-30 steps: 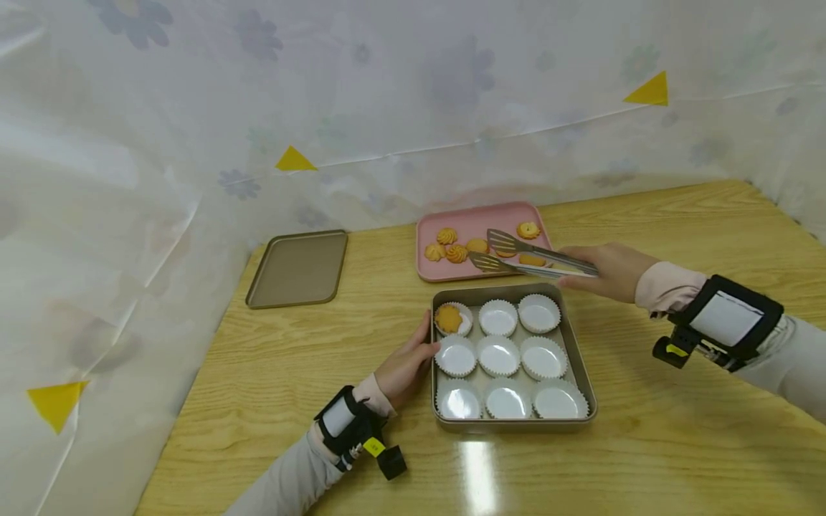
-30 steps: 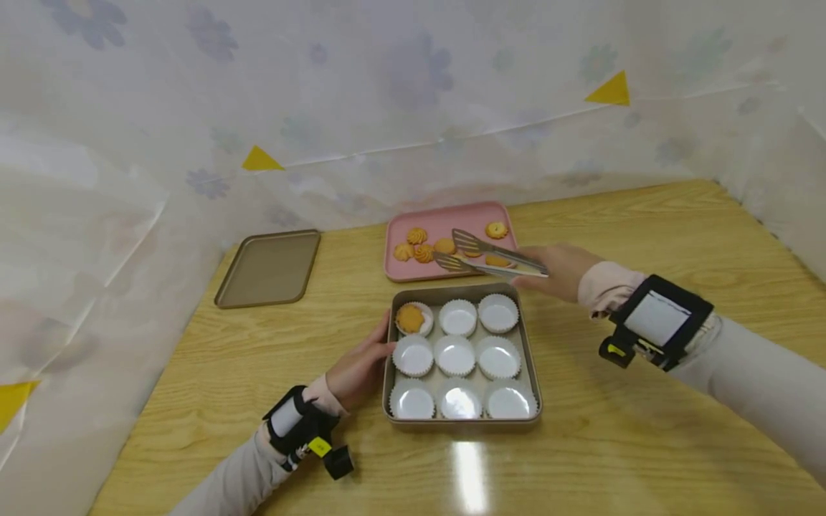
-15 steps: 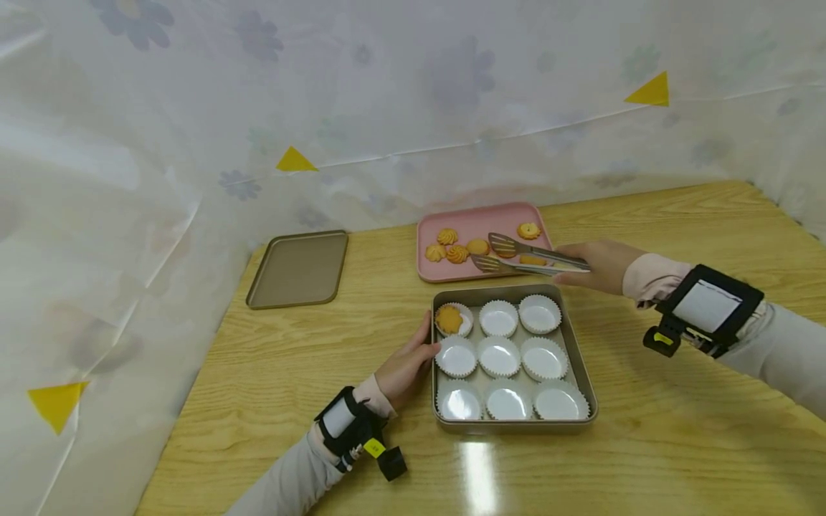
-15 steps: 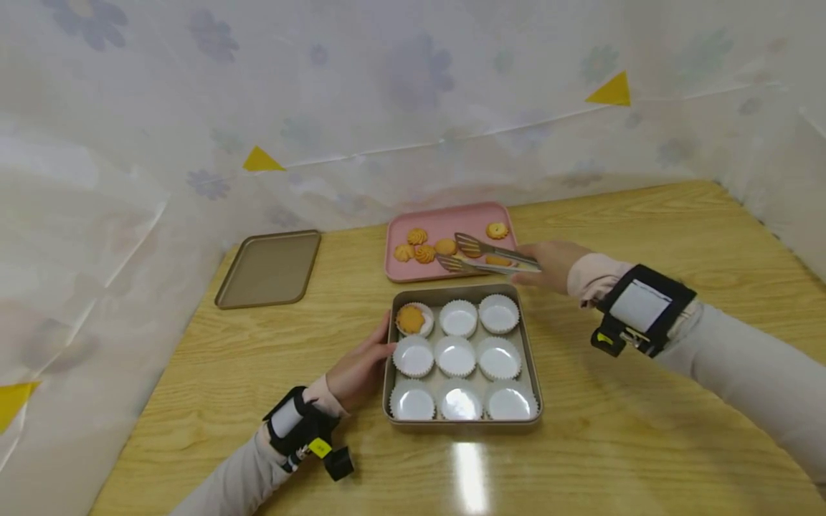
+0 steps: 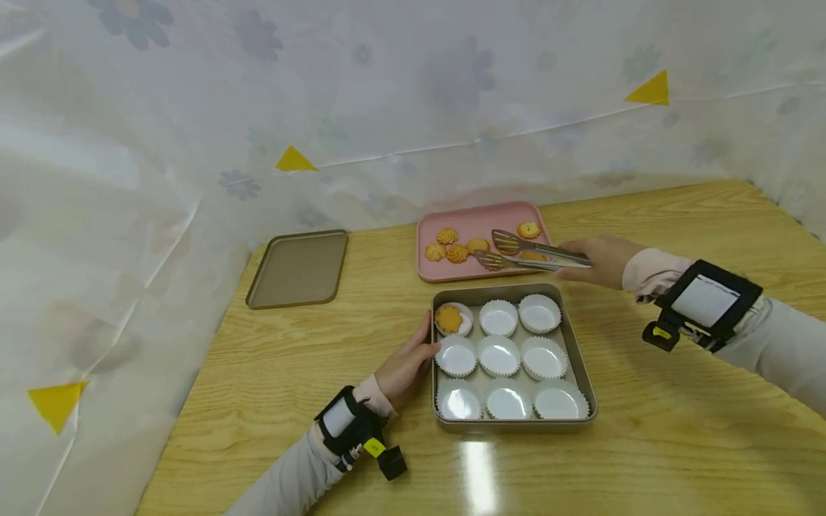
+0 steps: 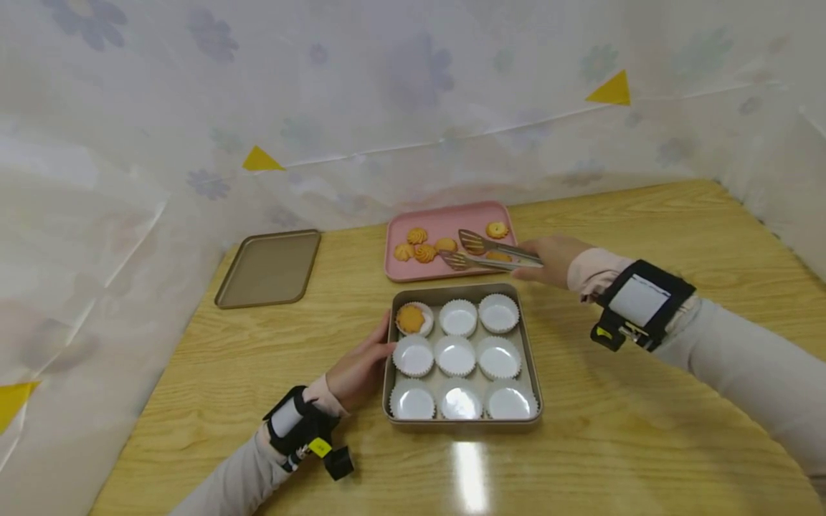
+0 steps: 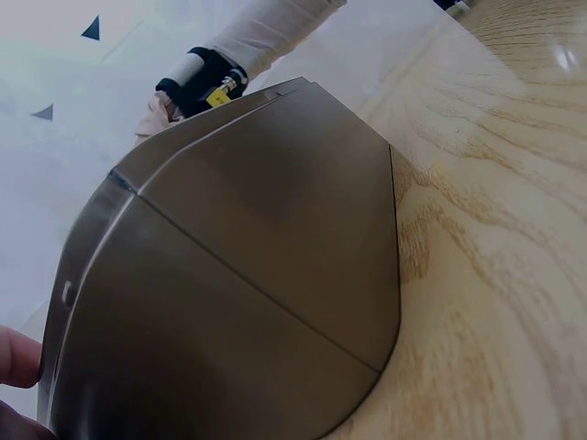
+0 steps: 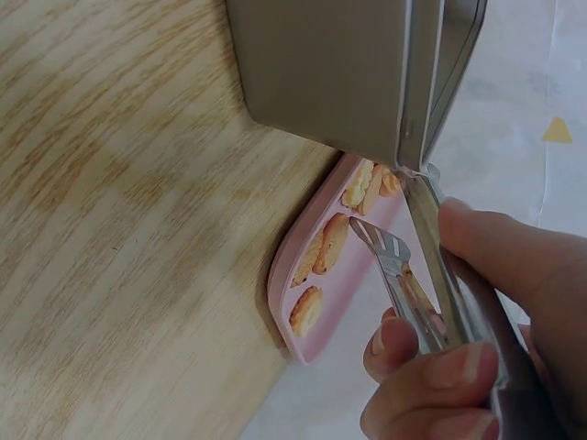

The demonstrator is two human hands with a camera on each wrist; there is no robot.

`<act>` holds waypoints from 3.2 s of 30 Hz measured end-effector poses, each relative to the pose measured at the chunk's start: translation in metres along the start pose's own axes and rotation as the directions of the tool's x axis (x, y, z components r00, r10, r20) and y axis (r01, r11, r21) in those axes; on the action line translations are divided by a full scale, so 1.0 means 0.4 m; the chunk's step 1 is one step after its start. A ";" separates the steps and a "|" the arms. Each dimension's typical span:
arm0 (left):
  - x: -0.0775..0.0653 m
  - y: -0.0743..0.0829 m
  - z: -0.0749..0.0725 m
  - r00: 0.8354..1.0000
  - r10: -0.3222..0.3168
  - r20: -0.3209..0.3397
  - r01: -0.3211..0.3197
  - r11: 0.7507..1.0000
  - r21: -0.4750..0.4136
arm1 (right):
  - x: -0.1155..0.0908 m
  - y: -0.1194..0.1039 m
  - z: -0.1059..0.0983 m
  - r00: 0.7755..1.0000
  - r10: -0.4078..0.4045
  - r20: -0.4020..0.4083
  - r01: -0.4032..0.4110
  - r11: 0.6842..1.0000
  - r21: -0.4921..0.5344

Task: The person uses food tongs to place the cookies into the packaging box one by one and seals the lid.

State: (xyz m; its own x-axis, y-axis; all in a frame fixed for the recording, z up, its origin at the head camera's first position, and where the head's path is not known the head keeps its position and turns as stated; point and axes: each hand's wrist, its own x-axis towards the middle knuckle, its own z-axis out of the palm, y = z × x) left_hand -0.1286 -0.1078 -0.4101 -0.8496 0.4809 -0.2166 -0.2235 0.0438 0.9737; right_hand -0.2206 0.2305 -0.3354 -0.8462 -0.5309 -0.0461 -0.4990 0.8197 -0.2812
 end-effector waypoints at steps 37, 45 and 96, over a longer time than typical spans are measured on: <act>0.001 0.001 0.003 1.000 0.000 0.006 0.000 1.000 -0.020 | 0.005 -0.006 0.006 0.999 -0.028 -0.027 0.028 1.000 0.011; 0.002 -0.001 0.002 1.000 0.003 0.012 -0.003 1.000 -0.017 | 0.004 -0.002 0.015 0.998 -0.056 -0.042 0.056 0.998 0.013; 0.003 -0.005 -0.001 1.000 0.004 0.006 -0.004 0.999 0.033 | -0.206 -0.086 -0.027 0.990 -0.113 -0.079 0.116 0.993 0.025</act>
State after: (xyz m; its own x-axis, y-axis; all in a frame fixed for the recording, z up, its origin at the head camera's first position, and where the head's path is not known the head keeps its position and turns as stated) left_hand -0.1295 -0.1077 -0.4125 -0.8475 0.4865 -0.2124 -0.2041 0.0707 0.9764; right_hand -0.1359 0.2485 -0.3116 -0.7963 -0.6017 0.0621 -0.5886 0.7472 -0.3084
